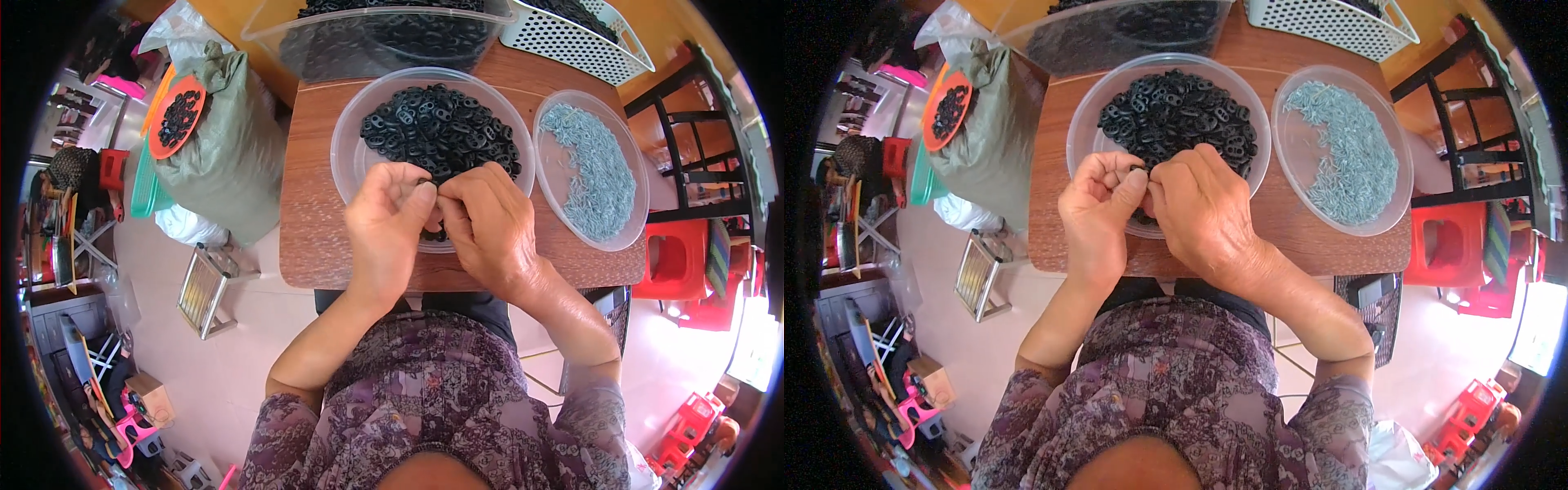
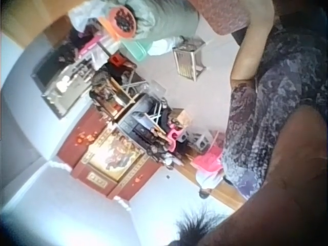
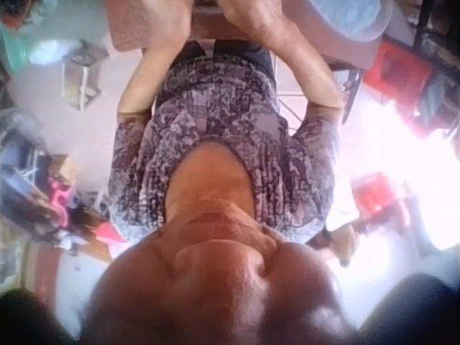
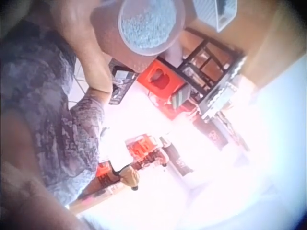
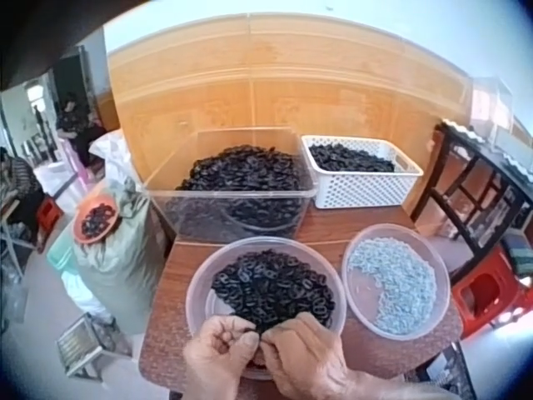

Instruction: The person assembles plastic cord locks by taking springs and plastic stopper parts from trays, inserting a spring into a plastic part, and pressing the interlocking plastic components together by hand.

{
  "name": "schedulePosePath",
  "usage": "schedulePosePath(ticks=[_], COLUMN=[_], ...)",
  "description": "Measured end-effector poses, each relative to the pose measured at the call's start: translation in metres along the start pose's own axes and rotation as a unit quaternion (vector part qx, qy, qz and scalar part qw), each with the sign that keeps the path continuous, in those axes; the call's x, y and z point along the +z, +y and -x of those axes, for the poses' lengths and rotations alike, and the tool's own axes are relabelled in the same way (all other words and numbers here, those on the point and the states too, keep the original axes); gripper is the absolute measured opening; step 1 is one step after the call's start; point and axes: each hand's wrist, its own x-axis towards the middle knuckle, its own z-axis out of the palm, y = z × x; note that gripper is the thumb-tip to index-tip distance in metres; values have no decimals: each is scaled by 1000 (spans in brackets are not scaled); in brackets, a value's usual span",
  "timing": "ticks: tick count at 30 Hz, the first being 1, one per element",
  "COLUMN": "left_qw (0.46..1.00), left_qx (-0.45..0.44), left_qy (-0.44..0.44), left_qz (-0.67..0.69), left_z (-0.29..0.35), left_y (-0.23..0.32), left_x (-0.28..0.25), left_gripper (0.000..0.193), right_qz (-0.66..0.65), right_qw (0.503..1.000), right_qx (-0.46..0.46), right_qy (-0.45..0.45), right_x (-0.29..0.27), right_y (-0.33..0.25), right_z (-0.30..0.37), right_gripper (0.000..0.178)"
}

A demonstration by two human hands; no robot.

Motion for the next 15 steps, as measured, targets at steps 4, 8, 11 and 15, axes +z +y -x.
schedulePosePath(ticks=[4, 8, 11, 15], left_qw=[996, 993, 987, 996], left_qx=[-48, -53, -69, -31], left_qy=[-2, -6, -5, 0], left_qz=[79, 102, 144, 80], left_z=[-2, -1, 1, 5], left_y=[4, 6, 7, 10], left_x=[-4, -5, -4, -5], left_gripper=[10, 10, 10, 11], right_qz=[-54, -136, -134, -158], right_qw=[998, 988, 989, 980], right_qx=[-1, 73, 64, 107], right_qy=[41, 30, 29, 50], right_x=[3, -2, -4, -3], right_y=[-2, -5, -6, -8], right_z=[-2, -3, -5, -1], right_gripper=[15, 14, 12, 9])
